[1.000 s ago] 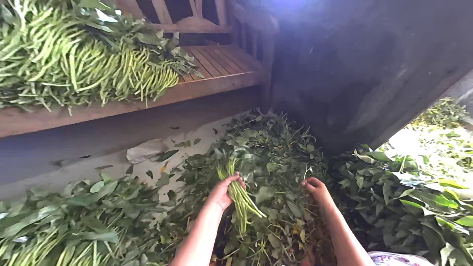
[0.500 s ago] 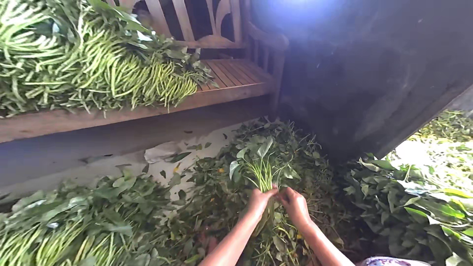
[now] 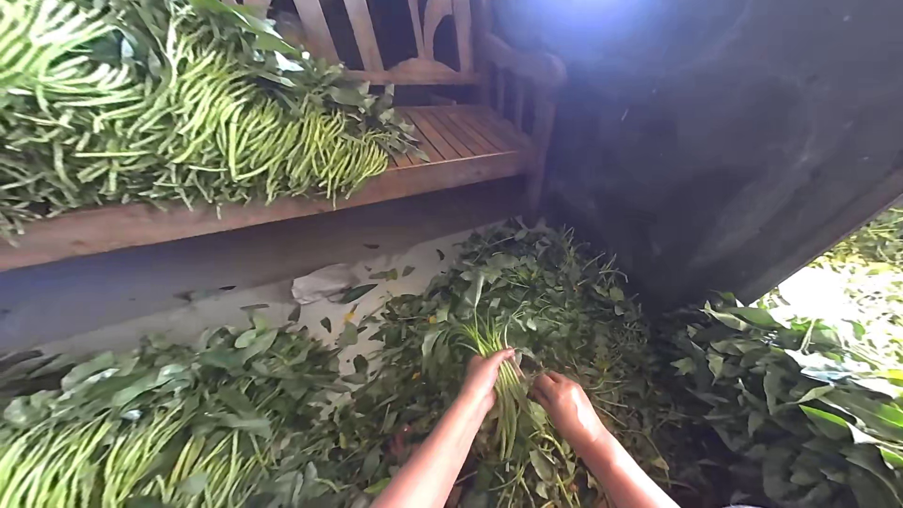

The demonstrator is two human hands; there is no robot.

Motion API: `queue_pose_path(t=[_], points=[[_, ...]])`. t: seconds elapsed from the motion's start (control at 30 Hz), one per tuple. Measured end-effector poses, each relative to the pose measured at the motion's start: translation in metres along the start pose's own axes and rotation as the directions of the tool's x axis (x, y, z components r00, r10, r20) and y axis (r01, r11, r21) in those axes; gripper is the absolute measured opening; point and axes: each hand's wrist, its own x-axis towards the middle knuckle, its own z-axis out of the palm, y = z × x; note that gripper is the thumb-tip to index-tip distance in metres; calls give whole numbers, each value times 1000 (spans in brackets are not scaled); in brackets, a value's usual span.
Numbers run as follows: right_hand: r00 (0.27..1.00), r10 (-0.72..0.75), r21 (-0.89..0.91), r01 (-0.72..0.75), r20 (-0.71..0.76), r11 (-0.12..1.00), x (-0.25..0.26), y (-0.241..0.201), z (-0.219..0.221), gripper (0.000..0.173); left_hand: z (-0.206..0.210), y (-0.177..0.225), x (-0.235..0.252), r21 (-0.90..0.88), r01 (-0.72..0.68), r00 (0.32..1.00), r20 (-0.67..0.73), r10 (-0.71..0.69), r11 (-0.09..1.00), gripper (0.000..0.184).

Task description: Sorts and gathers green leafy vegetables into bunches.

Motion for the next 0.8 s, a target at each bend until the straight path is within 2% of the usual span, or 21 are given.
queue_pose_path(t=[0.07,0.13,0.2,0.27,0.33,0.43,0.57,0.63,0.7,0.8], points=[[981,112,-23,-110,156,994,1,-1,-9,30,-8,4,7,-50,27,1000,4,-27,998,17],[911,258,-17,-267,323,963,8,-3,-31,32,-16,6,13,-9,54,998,11,-54,999,18],[926,295,54,-316,233,947,12,1,-46,31,-18,6,13,88,72,997,20,-74,994,24],[960,261,144,-274,103,951,16,6,-45,30,-12,3,6,169,85,994,59,-96,982,31],[966,231,168,-248,114,954,20,7,-34,35,-3,0,-3,216,106,985,113,-133,970,38],[971,202,53,-210,130,976,21,1,-19,32,7,-1,-11,211,110,973,177,-148,971,34],[983,148,-50,-144,111,988,15,-5,-9,30,1,-7,-4,311,74,991,83,-105,948,43],[966,171,-55,-163,195,985,13,-11,-5,31,-3,-11,0,337,66,996,29,-80,939,44],[877,251,-105,-228,410,968,15,-15,-7,33,-6,-10,5,323,73,997,-1,-77,944,38],[636,358,-217,-292,684,932,16,2,-12,35,-12,-2,9,234,77,996,31,-87,969,27]])
